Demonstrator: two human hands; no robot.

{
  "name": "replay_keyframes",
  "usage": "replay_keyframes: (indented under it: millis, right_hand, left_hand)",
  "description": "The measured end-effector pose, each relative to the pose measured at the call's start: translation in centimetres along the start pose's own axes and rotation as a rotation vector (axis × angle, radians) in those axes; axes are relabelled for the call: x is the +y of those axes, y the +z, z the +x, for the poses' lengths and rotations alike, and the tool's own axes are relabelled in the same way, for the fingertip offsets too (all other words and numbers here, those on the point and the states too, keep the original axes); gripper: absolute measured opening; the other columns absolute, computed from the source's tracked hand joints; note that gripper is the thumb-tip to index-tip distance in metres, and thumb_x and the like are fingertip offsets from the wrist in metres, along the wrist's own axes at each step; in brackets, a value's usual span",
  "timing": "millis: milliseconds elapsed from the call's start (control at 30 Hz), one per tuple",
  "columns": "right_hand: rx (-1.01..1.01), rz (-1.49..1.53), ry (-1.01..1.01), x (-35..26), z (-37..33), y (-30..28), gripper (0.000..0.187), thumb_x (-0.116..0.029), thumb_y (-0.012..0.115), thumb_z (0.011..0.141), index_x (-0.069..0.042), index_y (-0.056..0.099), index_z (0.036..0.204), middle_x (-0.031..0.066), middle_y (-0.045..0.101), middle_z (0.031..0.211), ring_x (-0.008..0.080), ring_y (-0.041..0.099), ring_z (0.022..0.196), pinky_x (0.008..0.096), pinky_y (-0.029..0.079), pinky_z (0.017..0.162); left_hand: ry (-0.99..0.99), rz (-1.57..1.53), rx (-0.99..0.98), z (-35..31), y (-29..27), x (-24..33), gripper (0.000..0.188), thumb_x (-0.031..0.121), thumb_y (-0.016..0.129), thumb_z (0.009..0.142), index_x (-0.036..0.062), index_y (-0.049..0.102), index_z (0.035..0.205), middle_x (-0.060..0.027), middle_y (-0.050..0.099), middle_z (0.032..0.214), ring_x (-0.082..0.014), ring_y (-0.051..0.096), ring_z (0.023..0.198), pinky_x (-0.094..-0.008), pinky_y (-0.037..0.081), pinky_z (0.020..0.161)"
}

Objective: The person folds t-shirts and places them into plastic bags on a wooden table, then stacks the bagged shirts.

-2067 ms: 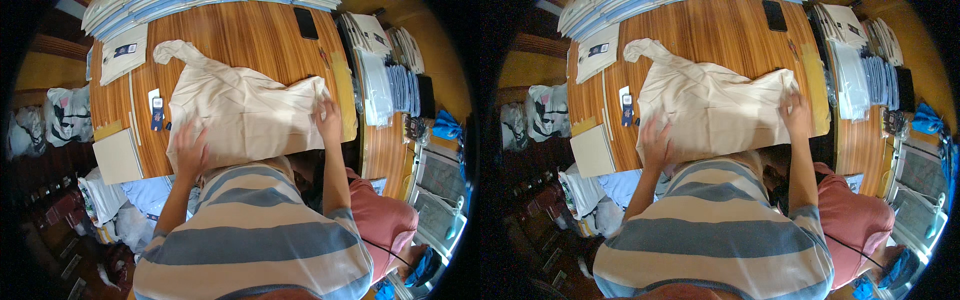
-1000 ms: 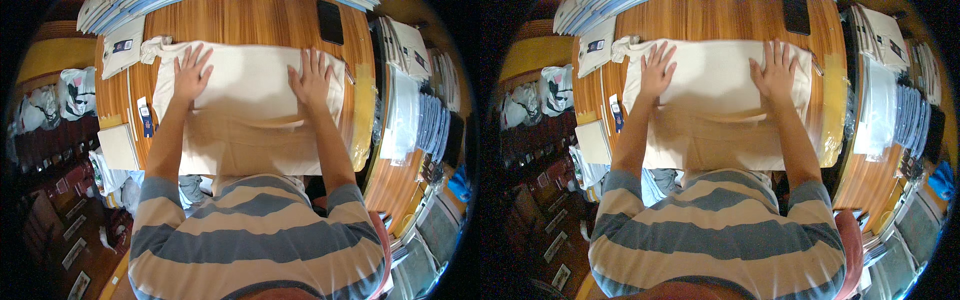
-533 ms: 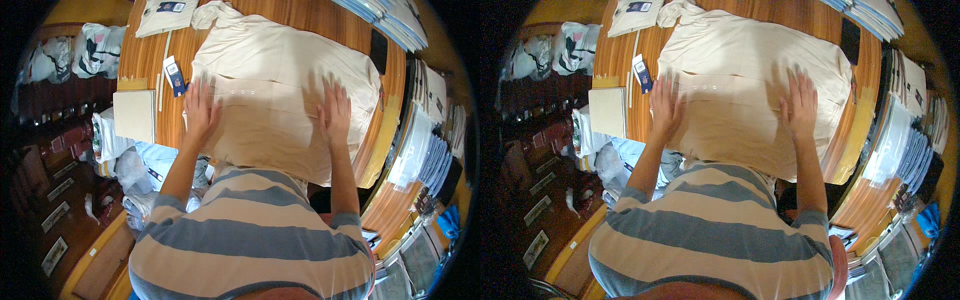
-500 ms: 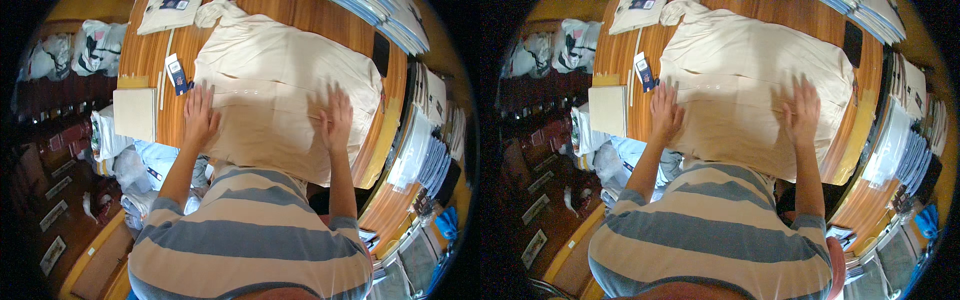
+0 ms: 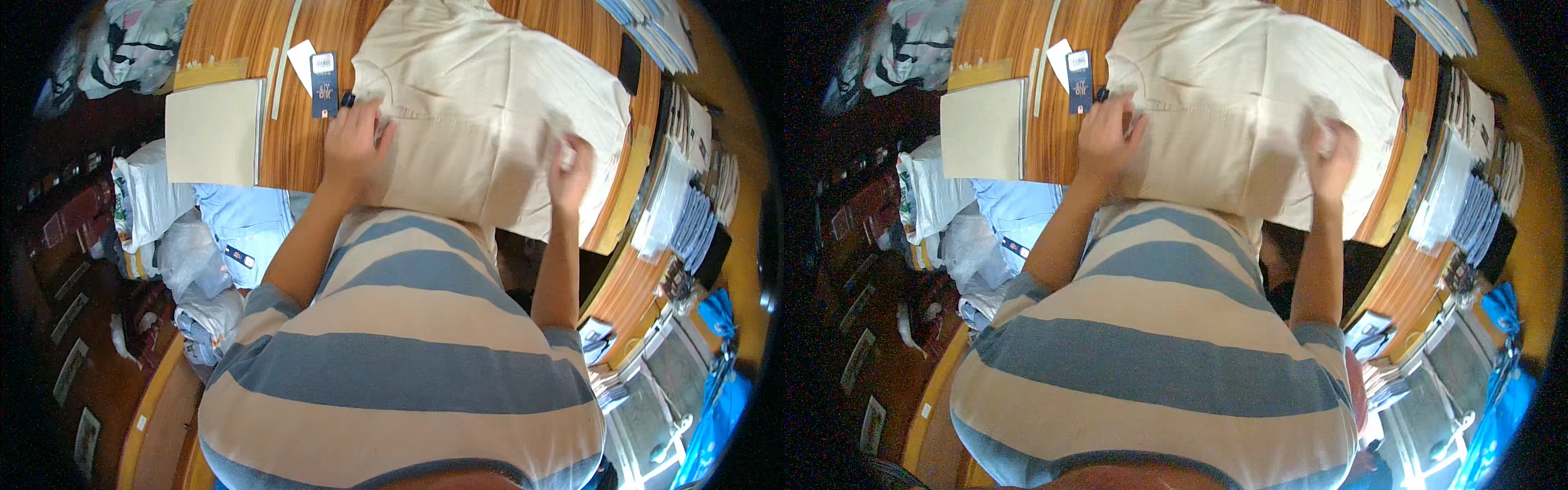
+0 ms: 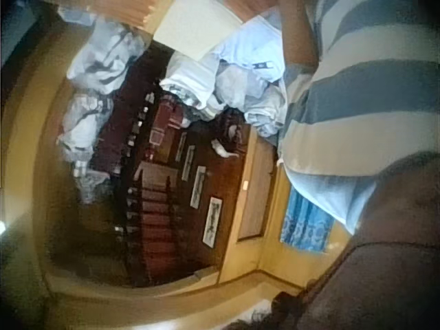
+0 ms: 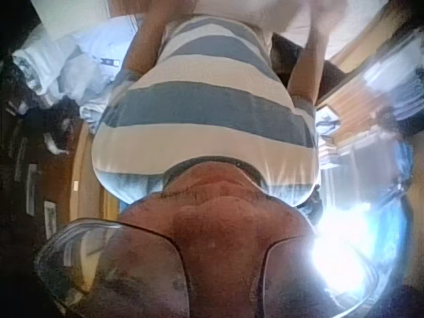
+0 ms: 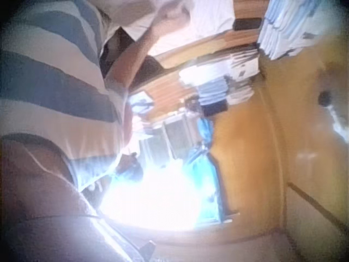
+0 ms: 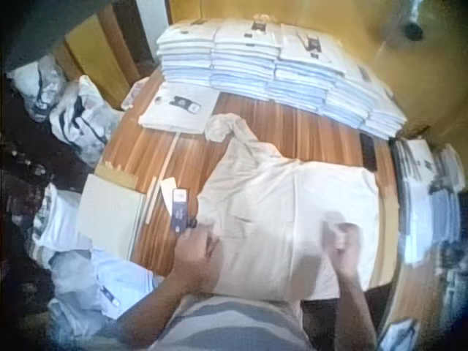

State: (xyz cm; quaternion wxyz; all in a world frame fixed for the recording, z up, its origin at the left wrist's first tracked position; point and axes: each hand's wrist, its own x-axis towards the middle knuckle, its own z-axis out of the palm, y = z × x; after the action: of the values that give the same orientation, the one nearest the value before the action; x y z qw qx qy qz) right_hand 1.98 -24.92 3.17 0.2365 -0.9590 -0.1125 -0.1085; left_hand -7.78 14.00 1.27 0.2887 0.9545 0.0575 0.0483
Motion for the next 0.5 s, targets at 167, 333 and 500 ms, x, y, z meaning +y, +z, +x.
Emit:
replay_keyframes:
  millis: [167,333,500]
  right_hand:
    - [-0.405,0.108,-0.313,-14.3,2.2,6.5,0.022,-0.014,0.075,0.086,-0.008,0.071,0.106,0.0139,0.072,0.102,0.0344,0.07,0.097,0.0446,0.058,0.086]
    - [-0.453,0.12,-0.303,-17.3,1.6,10.1,0.021,-0.018,0.076,0.086,-0.01,0.069,0.104,0.0124,0.068,0.108,0.0339,0.068,0.104,0.0461,0.056,0.09]
    - [-0.517,0.08,-0.319,-17.6,1.9,10.9,0.021,-0.021,0.078,0.086,-0.011,0.066,0.101,0.011,0.063,0.108,0.0351,0.066,0.103,0.0461,0.055,0.09]
  left_hand:
    - [0.02,-0.065,-0.059,2.9,-0.2,0.4,0.053,0.027,0.081,0.085,0.0058,0.062,0.13,-0.01,0.071,0.096,-0.0318,0.068,0.091,-0.0446,0.053,0.078]
    - [0.109,-0.042,-0.177,4.1,-0.6,0.1,0.045,0.027,0.081,0.085,0.0107,0.065,0.124,-0.0086,0.072,0.089,-0.0316,0.07,0.09,-0.0454,0.054,0.076]
    - [0.19,-0.1,-0.169,5.3,0.1,-2.7,0.028,0.027,0.077,0.088,0.0141,0.071,0.112,-0.0074,0.071,0.094,-0.0309,0.07,0.091,-0.0462,0.055,0.078]
